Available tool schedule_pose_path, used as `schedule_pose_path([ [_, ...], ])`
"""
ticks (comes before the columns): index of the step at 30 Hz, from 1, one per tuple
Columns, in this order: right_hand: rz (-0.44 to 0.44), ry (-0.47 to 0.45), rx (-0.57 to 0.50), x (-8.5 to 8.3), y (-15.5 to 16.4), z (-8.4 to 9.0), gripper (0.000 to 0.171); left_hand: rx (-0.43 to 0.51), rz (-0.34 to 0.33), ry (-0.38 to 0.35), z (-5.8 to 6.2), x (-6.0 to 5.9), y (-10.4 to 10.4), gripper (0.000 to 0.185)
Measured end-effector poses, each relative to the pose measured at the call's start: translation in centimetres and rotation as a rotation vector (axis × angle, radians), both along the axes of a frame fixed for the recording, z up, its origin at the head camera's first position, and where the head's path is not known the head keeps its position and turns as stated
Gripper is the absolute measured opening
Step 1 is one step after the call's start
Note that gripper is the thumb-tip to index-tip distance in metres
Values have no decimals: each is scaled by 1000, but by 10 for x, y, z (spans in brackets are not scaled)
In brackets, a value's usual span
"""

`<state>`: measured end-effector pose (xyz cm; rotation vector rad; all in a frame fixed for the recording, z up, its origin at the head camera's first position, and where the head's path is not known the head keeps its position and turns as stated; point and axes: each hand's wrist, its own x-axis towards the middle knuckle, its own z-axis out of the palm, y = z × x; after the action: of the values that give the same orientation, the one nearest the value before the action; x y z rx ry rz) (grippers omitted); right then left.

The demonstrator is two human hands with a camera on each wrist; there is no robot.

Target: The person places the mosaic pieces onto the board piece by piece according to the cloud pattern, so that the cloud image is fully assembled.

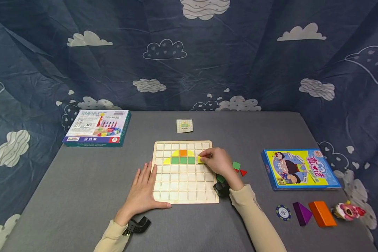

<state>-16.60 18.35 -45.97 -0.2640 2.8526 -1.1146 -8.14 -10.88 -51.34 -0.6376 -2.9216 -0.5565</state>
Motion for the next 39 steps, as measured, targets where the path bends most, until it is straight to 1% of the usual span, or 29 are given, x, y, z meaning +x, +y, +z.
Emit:
schedule_pose_path([
  [9,39,-1,-22,1,-5,-2,7,-26,14,-58,2,0,0,139],
  [15,35,-7,-25,-1,-6,-2,5,-25,11,-41,1,0,0,138],
  [20,22,-24,-9,-2,-8,-1,4,-17,14,-44,3,-1,0,139],
  [23,-2,-39,18,-3,-10,0,4,-21,16,-52,3,0,0,139],
  [26,-29,-42,47,-3,-12,1,6,-22,13,-49,3,0,0,139],
  [33,-56,-38,97,-5,-15,0,8,-20,12,-28,3,0,0,138],
  [39,-75,-53,113,-5,-16,0,9,-39,20,-72,5,0,0,139],
])
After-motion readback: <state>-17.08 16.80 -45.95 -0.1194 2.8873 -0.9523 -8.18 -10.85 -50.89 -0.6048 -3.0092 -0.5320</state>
